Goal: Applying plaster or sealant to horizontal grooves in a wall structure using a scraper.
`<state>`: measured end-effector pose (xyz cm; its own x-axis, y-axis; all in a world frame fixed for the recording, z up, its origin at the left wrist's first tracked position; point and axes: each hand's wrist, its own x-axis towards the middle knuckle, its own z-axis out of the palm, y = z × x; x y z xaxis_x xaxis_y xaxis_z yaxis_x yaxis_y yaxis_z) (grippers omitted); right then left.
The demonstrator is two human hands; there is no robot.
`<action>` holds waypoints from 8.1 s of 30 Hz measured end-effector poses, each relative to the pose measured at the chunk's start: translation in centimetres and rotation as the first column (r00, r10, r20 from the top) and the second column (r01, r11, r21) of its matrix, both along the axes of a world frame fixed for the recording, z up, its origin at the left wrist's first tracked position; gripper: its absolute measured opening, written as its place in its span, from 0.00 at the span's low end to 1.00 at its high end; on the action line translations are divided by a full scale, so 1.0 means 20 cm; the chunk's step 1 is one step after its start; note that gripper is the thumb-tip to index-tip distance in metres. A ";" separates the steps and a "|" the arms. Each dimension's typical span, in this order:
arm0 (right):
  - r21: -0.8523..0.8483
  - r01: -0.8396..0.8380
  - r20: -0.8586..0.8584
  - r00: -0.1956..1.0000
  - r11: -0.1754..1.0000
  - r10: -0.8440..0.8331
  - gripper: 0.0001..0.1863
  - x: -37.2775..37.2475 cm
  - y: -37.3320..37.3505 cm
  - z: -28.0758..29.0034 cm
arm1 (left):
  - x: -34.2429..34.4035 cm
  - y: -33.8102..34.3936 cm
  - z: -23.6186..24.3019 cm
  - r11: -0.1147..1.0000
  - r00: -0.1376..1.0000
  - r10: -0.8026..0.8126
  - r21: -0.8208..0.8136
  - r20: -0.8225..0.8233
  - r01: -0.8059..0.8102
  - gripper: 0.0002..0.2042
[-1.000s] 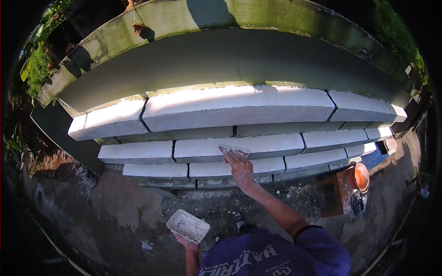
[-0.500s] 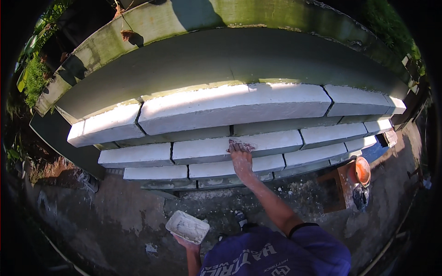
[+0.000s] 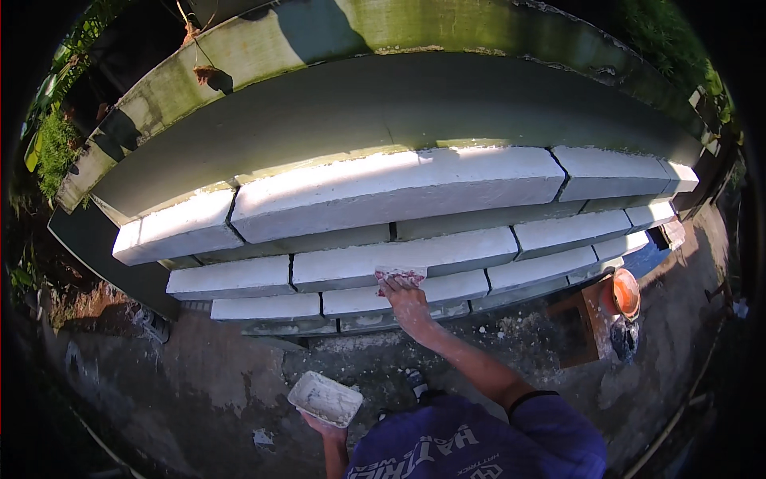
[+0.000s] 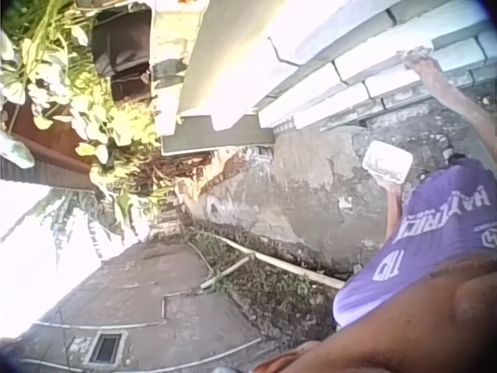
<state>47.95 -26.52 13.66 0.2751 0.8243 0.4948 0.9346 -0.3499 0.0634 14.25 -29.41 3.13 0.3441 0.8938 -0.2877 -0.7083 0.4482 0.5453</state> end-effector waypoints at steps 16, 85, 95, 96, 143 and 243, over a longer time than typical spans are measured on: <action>0.079 -0.177 -0.369 0.909 0.981 0.194 0.19 -0.18 0.07 0.18 | -0.03 -0.02 -0.06 0.999 1.000 -0.004 0.034 0.023 0.003 0.40; -0.222 -0.107 -0.335 0.942 0.969 0.028 0.19 0.38 -0.25 0.26 | -0.04 0.00 -0.08 1.000 0.997 0.015 -0.001 0.077 -0.015 0.36; -0.112 -0.144 -0.072 0.988 0.983 0.136 0.14 0.27 -0.12 0.08 | -0.05 0.02 -0.10 1.000 0.999 0.021 0.015 0.044 -0.022 0.41; -0.149 -0.199 -0.258 0.953 0.969 0.157 0.14 0.25 -0.12 0.15 | -0.06 0.01 -0.09 0.999 0.999 0.033 0.018 0.012 -0.033 0.41; 0.021 -0.245 -0.295 0.925 0.969 0.240 0.18 0.49 -0.22 0.25 | -0.29 -0.05 -0.10 0.937 0.926 0.342 -0.135 0.156 -0.323 0.35; 0.223 -0.303 -0.564 0.735 0.927 0.376 0.15 -1.44 -1.82 0.18 | -0.18 -1.31 0.29 0.906 0.910 -0.415 -0.089 -0.001 0.413 0.36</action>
